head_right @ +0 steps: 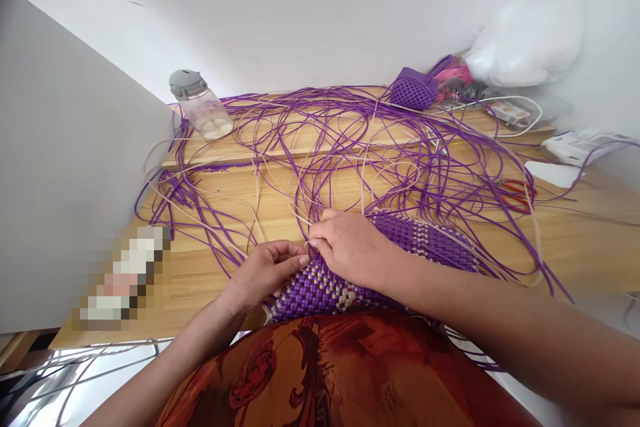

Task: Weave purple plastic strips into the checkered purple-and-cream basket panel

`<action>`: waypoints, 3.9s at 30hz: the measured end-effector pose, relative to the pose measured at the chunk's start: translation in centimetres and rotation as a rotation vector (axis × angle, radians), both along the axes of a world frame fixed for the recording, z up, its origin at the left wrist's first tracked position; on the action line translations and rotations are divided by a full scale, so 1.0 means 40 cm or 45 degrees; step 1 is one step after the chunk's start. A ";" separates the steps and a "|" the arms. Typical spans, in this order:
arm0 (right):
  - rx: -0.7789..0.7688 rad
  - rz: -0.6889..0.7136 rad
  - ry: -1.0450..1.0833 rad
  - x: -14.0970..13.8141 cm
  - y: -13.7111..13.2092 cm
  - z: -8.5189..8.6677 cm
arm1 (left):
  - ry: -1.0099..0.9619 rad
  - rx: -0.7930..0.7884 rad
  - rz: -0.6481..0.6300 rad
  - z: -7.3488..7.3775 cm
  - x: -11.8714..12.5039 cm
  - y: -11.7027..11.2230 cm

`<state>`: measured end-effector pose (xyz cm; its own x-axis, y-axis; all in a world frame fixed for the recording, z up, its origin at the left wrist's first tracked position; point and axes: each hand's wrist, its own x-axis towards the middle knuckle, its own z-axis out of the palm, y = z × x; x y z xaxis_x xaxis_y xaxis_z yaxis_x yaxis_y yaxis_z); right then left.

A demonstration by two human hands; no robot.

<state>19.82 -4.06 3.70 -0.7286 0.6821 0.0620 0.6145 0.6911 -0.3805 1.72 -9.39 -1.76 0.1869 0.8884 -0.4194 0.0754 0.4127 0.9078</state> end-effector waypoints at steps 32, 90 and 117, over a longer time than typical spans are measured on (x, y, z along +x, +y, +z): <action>-1.892 -0.271 0.828 -0.025 -0.124 -0.052 | -0.121 0.028 0.105 -0.016 0.010 -0.008; 0.379 0.585 0.005 0.031 0.047 0.009 | -0.177 -0.030 0.259 -0.012 0.030 -0.012; 0.227 0.483 -0.169 0.016 0.068 -0.012 | -0.256 -0.011 0.354 -0.012 0.031 -0.019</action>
